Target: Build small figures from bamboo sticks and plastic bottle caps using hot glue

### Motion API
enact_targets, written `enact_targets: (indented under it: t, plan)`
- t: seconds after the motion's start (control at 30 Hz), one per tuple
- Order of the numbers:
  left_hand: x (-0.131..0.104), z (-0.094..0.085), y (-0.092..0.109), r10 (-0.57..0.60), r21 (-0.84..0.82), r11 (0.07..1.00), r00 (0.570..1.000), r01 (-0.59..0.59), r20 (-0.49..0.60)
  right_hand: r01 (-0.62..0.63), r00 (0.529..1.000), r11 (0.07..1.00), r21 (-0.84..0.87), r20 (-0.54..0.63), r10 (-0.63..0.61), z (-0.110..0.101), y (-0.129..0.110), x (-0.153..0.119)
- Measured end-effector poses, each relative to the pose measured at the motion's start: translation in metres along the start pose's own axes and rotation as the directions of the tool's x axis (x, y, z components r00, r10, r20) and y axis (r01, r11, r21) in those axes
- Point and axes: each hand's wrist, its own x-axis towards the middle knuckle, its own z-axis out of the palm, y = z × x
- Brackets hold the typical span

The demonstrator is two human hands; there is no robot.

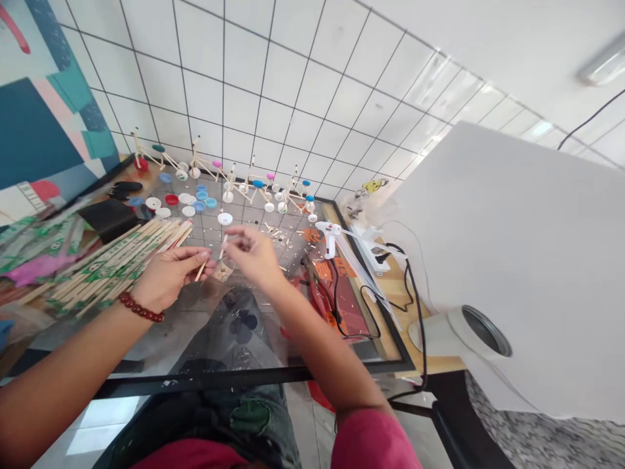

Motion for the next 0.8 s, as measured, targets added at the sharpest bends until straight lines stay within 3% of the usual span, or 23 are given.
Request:
enact_targets:
  t: [0.07, 0.17, 0.27, 0.37, 0.47, 0.63, 0.73, 0.8]
  plan:
    - [0.002, 0.0, 0.0, -0.03, -0.076, 0.997, 1.0, 0.029, -0.001, -0.021, 1.0, 1.0, 0.015, 0.013, 0.021, 0.023, 0.006, -0.023]
    - [0.005, -0.003, 0.001, -0.011, -0.106, 0.994, 1.0, 0.01, -0.007, -0.04, 0.999, 0.999, 0.03, -0.032, 0.041, 0.04, 0.021, -0.033]
    - [0.005, -0.004, -0.001, 0.033, -0.102, 0.994, 0.999, -0.035, -0.025, -0.043, 0.996, 0.999, -0.025, -0.08, 0.041, 0.042, 0.032, -0.026]
    - [0.005, -0.002, -0.005, 0.044, -0.083, 0.995, 0.999, -0.046, -0.022, 0.023, 0.989, 0.989, -0.149, -0.143, -0.044, 0.039, 0.037, -0.021]
    - [0.004, -0.004, -0.006, 0.007, -0.075, 0.997, 0.998, -0.003, 0.063, 0.062, 0.988, 0.978, -0.199, -0.126, -0.088, 0.037, 0.037, -0.021]
    - [0.005, -0.016, 0.011, -0.176, -0.057, 0.979, 0.955, 0.195, 0.238, 0.111, 0.987, 0.957, -0.269, -0.082, -0.138, 0.037, 0.032, -0.028]
    - [0.009, -0.025, 0.025, -0.142, -0.142, 0.976, 0.979, 0.163, 0.149, 0.086, 0.984, 0.926, -0.369, -0.113, -0.137, 0.044, 0.031, -0.034]
    - [0.015, -0.03, 0.031, -0.092, -0.241, 0.965, 0.994, 0.103, 0.056, 0.121, 0.992, 0.865, -0.487, 0.032, -0.121, 0.053, 0.031, -0.038]
